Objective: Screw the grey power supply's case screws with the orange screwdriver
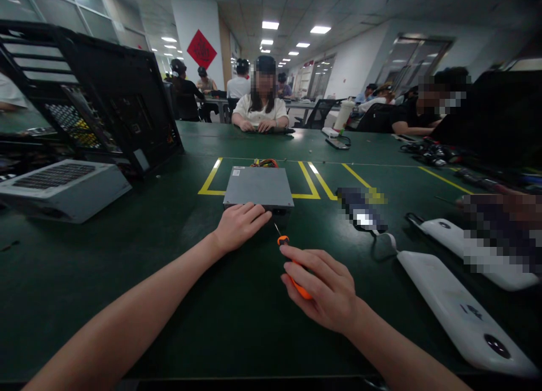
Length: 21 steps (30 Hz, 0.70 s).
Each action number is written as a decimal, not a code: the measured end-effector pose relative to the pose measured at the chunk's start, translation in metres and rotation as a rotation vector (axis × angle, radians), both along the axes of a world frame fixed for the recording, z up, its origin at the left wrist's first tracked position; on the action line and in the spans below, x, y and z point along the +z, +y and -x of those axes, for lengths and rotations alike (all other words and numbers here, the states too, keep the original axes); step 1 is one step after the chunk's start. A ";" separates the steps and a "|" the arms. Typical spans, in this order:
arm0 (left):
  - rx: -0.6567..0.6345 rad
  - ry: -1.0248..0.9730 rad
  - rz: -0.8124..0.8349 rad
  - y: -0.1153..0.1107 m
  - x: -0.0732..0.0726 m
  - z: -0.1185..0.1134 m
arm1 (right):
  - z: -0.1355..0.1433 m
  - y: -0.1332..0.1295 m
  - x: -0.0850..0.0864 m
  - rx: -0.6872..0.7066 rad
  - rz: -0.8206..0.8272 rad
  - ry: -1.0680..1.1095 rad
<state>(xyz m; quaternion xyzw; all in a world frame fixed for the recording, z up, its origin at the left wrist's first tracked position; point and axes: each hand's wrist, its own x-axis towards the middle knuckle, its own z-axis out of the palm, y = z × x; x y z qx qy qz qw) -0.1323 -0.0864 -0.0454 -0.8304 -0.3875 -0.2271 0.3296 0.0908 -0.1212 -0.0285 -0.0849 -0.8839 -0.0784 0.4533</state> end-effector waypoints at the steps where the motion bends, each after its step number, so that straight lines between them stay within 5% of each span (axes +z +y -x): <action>1: 0.002 -0.002 -0.002 0.000 0.000 0.000 | 0.001 0.000 0.000 -0.004 -0.003 0.001; 14: 0.036 -0.139 0.060 -0.004 -0.008 0.005 | 0.003 0.002 -0.002 -0.021 -0.030 -0.022; 21: 0.102 -0.462 0.411 -0.008 -0.018 -0.010 | 0.001 0.002 -0.001 -0.035 -0.007 -0.024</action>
